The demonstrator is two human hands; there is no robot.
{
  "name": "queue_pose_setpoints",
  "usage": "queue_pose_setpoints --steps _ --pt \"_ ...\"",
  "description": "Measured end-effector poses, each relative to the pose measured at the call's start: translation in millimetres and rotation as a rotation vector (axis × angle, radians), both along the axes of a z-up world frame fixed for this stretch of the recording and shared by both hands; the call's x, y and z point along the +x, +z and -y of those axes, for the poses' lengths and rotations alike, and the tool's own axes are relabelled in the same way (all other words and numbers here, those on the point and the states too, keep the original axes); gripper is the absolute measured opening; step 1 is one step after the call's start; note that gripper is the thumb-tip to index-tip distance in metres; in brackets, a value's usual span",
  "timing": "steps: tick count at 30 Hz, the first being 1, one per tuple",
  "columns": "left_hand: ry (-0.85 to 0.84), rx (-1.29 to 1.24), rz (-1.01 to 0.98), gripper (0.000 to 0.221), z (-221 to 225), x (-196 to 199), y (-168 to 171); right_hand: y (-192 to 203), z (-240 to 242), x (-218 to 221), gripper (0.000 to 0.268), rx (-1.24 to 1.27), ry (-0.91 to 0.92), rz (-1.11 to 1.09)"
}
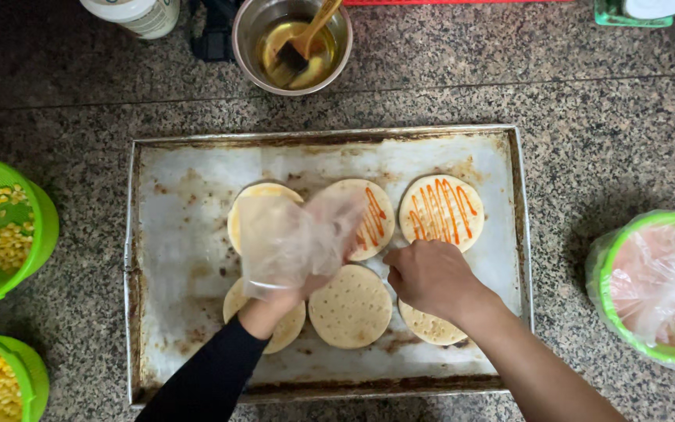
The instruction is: The person applies sauce to dough rounds from a piping bag and places slices of ham on top of the sauce.
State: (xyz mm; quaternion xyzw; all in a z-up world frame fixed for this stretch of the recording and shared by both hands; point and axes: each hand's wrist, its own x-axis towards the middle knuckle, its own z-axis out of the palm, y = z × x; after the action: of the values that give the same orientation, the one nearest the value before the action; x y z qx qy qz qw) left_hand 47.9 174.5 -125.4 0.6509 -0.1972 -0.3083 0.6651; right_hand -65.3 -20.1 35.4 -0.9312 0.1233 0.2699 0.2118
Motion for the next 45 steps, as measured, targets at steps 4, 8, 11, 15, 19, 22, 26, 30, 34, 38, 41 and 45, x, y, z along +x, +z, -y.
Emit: queue_pose_setpoints --steps 4,8,11,15,19,22,26,30,34,38,41,45 --pt "0.085 0.025 -0.231 0.058 34 48 -8 1 0 1 0.014 -0.002 0.007 -0.02" --pt "0.04 0.014 -0.043 0.059 -13 0 -8 0 -2 2 0.015 -0.009 0.012 0.003" --pt "0.086 0.028 -0.128 0.06 -8 18 -13 0 -2 2 0.017 -0.023 0.022 -0.049" --pt "0.152 0.075 -0.281 0.062 -3 45 -31 2 -4 2 0.016 -0.015 0.006 -0.014" --pt "0.081 -0.035 -0.138 0.052 -30 5 -40 4 -5 5 0.018 -0.035 0.001 -0.042" --pt "0.123 0.007 -0.284 0.049 -7 35 -28 4 -5 7 0.02 -0.055 0.002 -0.086" --pt "0.086 0.003 -0.13 0.051 -18 6 -4 5 -5 7 0.02 -0.058 -0.004 -0.093" --pt "0.143 0.016 -0.312 0.056 -14 14 30 2 -4 7 0.02 -0.047 -0.035 -0.106" --pt "0.175 0.068 -0.185 0.053 -9 13 90 6 -4 9 0.023 0.05 -0.11 -0.005" --pt "0.281 -0.008 -0.521 0.05 -14 35 124 16 -4 22 0.022 0.162 -0.289 0.192" --pt "0.441 0.002 0.002 0.057 -36 48 139 22 -9 37 0.024 0.236 -0.443 0.216" --pt "0.467 -0.071 0.022 0.053 -48 66 117 16 -18 50 0.023 0.23 -0.484 0.34"
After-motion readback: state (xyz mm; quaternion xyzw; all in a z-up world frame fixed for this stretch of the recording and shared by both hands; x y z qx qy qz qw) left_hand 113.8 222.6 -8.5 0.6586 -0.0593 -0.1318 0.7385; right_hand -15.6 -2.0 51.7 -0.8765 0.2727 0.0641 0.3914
